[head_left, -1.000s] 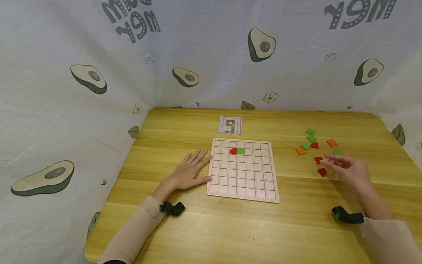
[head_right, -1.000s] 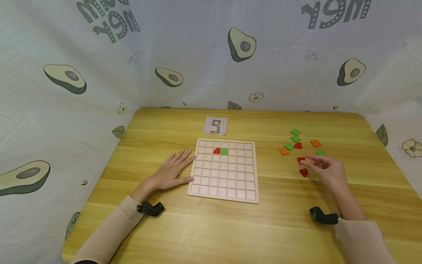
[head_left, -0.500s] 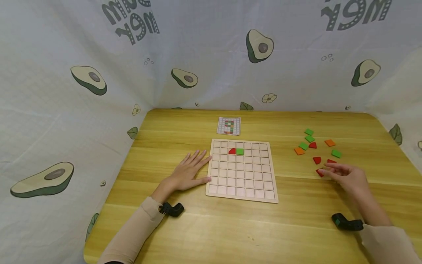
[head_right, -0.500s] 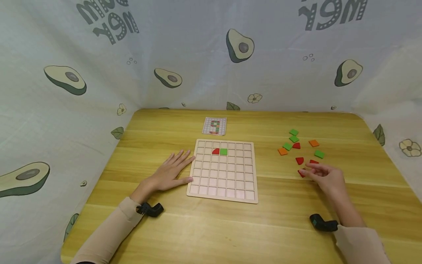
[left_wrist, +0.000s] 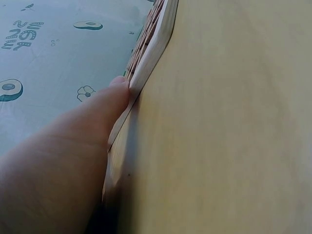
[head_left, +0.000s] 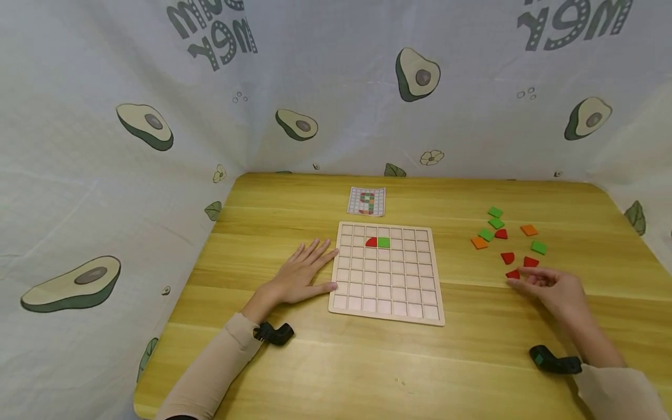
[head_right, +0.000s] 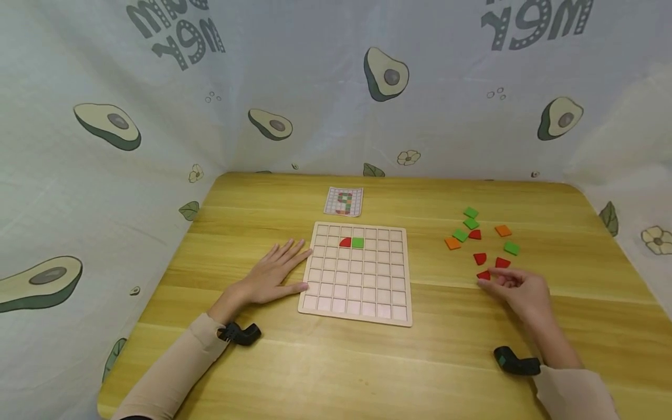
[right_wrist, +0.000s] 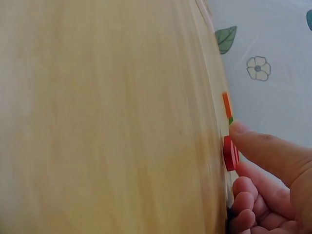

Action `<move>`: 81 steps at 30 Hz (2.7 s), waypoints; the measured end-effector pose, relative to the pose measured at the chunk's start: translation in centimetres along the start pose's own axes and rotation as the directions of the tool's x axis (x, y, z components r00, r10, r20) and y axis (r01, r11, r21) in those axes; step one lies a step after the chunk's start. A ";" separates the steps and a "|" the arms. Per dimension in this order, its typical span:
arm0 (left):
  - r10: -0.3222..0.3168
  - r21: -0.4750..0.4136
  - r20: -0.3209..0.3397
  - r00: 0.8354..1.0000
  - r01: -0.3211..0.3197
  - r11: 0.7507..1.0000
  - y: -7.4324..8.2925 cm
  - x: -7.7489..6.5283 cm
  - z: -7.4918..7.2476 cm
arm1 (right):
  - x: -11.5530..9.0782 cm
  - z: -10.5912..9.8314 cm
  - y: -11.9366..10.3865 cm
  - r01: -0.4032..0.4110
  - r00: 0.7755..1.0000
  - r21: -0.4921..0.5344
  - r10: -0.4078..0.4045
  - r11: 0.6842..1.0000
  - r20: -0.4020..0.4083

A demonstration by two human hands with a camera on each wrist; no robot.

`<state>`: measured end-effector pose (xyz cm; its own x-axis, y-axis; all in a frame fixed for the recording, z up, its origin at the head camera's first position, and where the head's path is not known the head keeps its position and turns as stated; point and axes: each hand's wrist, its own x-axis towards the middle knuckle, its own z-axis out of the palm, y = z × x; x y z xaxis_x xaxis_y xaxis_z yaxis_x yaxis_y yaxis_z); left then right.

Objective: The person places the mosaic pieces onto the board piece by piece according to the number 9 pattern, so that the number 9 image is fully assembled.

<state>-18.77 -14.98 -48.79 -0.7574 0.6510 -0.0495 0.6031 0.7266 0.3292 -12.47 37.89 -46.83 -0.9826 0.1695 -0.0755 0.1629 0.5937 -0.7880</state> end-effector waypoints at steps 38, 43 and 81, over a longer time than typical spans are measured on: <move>-0.003 0.022 -0.015 1.000 0.003 1.000 0.0 0.1 0.3 | 0.2 0.9 0.0 0.078 0.994 -0.158 -0.088 0.984 -0.058; -0.003 0.018 -0.014 1.000 0.004 1.000 0.0 0.0 0.2 | 0.2 1.0 0.0 0.104 0.991 -0.188 -0.118 0.977 -0.063; 0.000 0.007 -0.009 1.000 0.000 1.000 -0.1 0.2 0.2 | 1.1 -0.1 -0.8 0.213 0.977 -0.138 -0.215 0.967 -0.004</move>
<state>-18.88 -14.88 -48.98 -0.7596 0.6492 -0.0406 0.6049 0.7279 0.3228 -13.72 37.65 -46.19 -0.9943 0.0411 0.0987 -0.0392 0.7189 -0.6940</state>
